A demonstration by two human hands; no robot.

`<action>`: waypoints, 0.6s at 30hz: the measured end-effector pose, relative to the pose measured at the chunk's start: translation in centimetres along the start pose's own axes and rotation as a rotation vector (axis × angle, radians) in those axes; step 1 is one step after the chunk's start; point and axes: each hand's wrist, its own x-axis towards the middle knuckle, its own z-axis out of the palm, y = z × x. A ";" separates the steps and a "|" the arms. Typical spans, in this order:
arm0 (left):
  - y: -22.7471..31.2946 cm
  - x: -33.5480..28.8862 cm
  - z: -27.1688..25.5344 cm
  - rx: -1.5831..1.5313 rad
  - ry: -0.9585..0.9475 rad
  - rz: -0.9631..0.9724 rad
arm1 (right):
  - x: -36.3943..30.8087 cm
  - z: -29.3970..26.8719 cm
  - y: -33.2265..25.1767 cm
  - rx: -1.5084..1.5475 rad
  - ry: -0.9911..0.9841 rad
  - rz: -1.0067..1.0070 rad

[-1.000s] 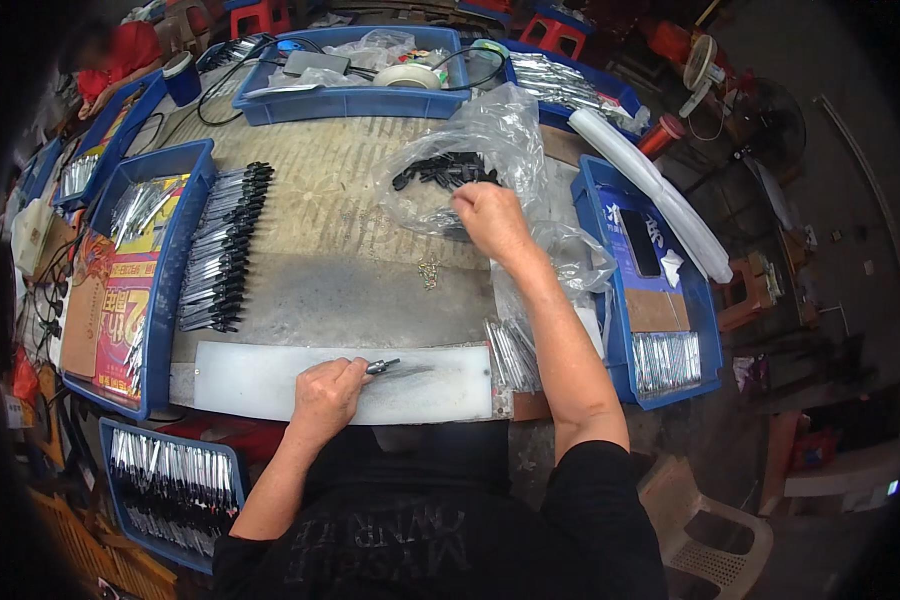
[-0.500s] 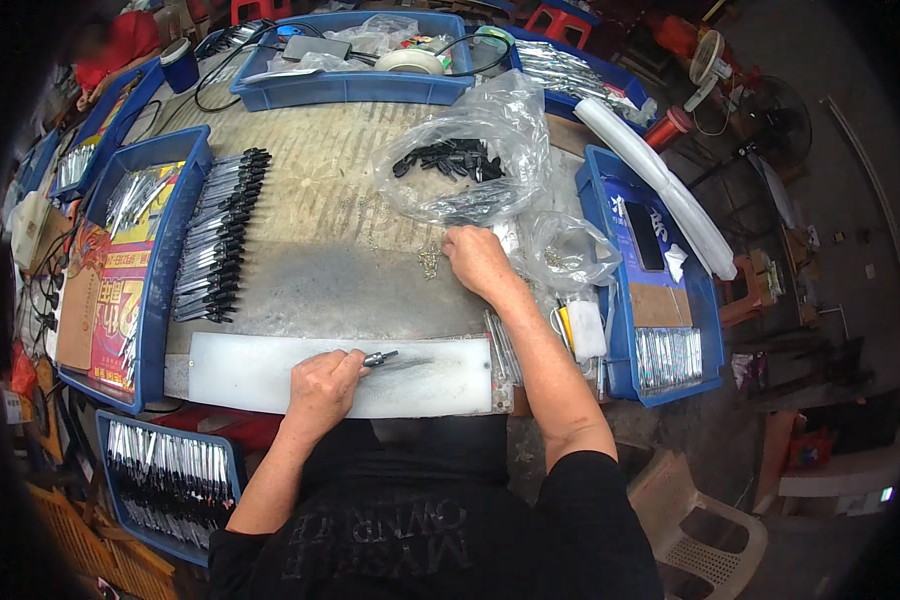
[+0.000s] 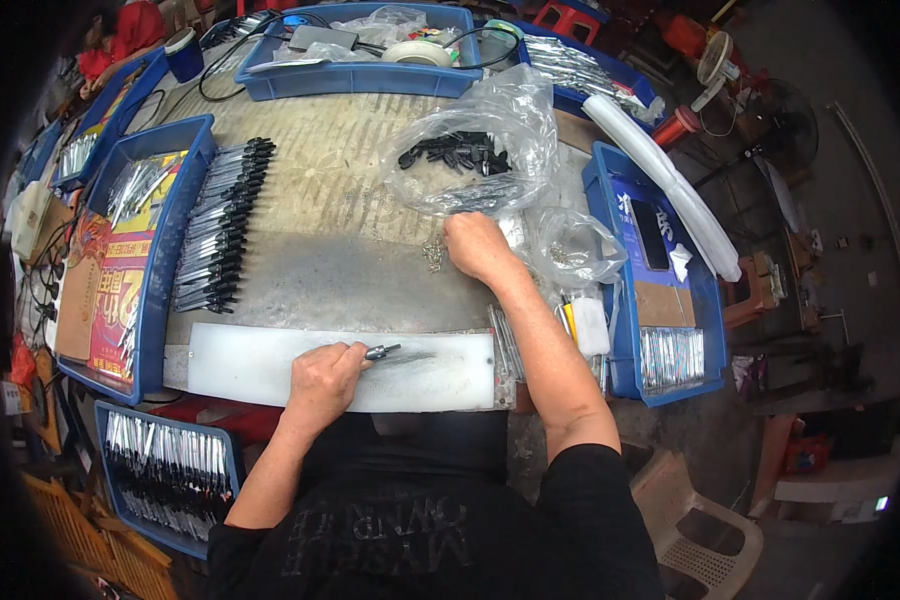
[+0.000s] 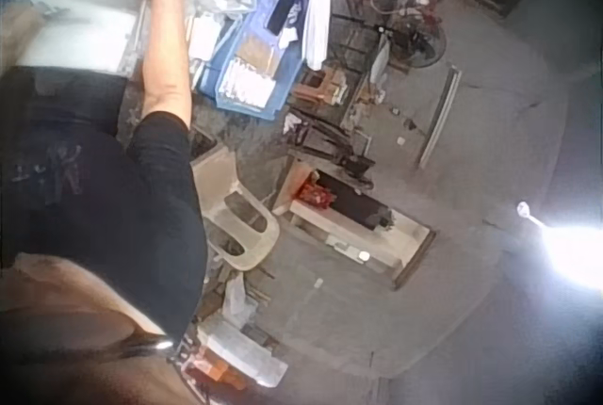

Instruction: The person assembles small metal and plastic parts together by hand on the work board and arranges the assembled pieces in rows on the table.

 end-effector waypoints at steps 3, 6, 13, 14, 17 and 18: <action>0.0 -0.1 0.0 0.012 0.005 0.000 | 0.4 0.3 0.1 -0.069 -0.021 -0.021; -0.1 -0.1 0.2 0.011 0.007 0.005 | 0.4 0.4 0.2 -0.071 -0.023 -0.005; -0.1 -0.1 0.0 -0.003 0.012 -0.003 | -2.9 -1.8 -2.5 0.457 0.139 0.166; 0.1 0.1 0.1 -0.006 0.009 -0.007 | -3.9 -1.5 -2.2 0.656 0.101 0.191; -0.2 -0.3 0.0 -0.006 0.037 -0.005 | -6.6 -0.4 -5.1 0.984 0.018 0.135; -0.1 -0.2 0.1 -0.003 0.043 0.003 | -7.6 0.0 -5.6 1.005 -0.003 0.122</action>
